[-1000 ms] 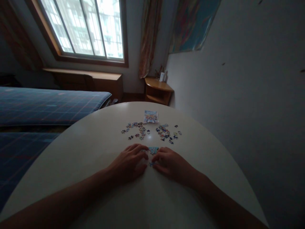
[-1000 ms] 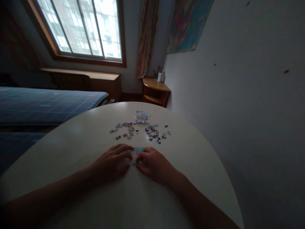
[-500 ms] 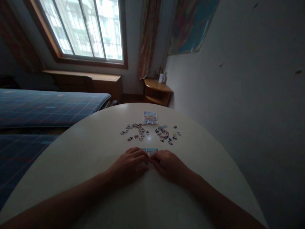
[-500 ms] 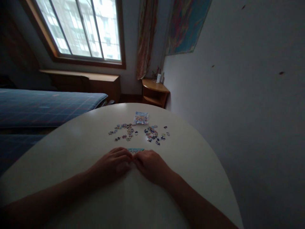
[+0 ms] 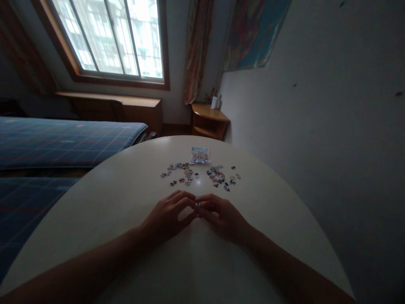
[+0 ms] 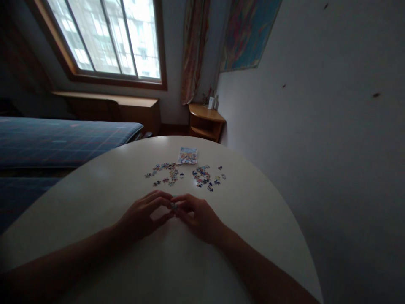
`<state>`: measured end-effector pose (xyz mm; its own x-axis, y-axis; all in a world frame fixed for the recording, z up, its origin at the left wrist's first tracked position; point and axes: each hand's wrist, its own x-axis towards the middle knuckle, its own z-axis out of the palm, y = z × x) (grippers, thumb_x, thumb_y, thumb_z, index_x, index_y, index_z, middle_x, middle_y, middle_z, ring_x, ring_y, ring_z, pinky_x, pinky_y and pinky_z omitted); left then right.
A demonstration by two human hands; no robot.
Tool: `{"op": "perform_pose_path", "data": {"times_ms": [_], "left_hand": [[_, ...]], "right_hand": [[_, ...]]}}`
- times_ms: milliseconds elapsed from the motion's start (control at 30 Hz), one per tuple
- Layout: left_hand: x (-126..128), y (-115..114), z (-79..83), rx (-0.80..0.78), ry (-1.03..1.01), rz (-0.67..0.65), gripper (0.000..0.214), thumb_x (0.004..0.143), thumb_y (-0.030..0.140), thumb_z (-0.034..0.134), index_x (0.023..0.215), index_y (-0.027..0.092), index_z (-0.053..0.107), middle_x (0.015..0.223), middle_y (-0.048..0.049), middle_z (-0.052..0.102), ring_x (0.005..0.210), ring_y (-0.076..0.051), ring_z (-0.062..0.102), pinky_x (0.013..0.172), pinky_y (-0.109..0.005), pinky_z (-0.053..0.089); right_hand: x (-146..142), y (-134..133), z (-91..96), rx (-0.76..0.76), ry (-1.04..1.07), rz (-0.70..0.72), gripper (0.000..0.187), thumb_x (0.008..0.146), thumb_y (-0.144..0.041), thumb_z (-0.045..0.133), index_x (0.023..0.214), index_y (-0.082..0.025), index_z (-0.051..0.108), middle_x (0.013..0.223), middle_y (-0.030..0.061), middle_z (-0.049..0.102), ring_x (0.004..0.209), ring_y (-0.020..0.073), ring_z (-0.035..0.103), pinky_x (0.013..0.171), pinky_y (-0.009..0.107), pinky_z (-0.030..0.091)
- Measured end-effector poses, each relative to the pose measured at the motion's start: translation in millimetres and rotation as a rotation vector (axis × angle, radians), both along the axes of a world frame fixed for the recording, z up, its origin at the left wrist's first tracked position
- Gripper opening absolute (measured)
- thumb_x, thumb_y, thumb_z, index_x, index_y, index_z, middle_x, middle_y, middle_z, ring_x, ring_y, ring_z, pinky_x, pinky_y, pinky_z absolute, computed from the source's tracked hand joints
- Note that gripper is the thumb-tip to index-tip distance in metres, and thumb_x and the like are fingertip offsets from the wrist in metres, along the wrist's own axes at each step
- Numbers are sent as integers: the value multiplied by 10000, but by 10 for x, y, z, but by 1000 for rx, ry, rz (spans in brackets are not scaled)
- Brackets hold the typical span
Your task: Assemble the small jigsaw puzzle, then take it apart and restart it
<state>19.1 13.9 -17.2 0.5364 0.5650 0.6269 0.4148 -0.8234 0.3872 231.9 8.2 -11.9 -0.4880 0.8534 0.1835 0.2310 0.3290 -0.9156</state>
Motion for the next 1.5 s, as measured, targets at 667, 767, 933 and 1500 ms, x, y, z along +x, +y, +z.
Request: {"op": "perform_pose_path", "data": {"times_ms": [667, 767, 933, 1500], "left_hand": [[-78, 82, -66, -31, 80, -27, 120, 978, 252, 582, 918, 216, 679, 861, -6, 737, 785, -146, 685, 711, -242, 533], [-84, 73, -59, -34, 98, 29, 173, 990, 292, 564, 896, 215, 686, 830, -2, 736, 728, -136, 689, 674, -230, 523], [-97, 78, -80, -14, 131, 111, 201, 994, 309, 550, 892, 224, 701, 806, 1, 730, 705, -131, 684, 664, -226, 518], [-126, 190, -124, 2, 169, 194, 109, 923, 217, 649, 832, 221, 709, 936, -10, 747, 900, -181, 653, 780, -295, 559]], "right_hand": [[47, 52, -63, -47, -59, 6, 327, 893, -283, 660, 1186, -210, 532, 886, 41, 768, 784, 157, 712, 703, 275, 519], [54, 56, -66, -22, -73, 10, 330, 905, -276, 641, 1211, -211, 535, 922, 44, 768, 808, 155, 711, 725, 276, 522], [87, 66, -33, 50, -175, -14, 283, 927, -273, 595, 1205, -217, 576, 955, 46, 751, 774, 144, 683, 694, 269, 523], [148, 136, -32, 497, -509, -15, 299, 939, -207, 578, 1217, -195, 690, 1209, 88, 689, 1144, 232, 570, 1031, 410, 462]]}}
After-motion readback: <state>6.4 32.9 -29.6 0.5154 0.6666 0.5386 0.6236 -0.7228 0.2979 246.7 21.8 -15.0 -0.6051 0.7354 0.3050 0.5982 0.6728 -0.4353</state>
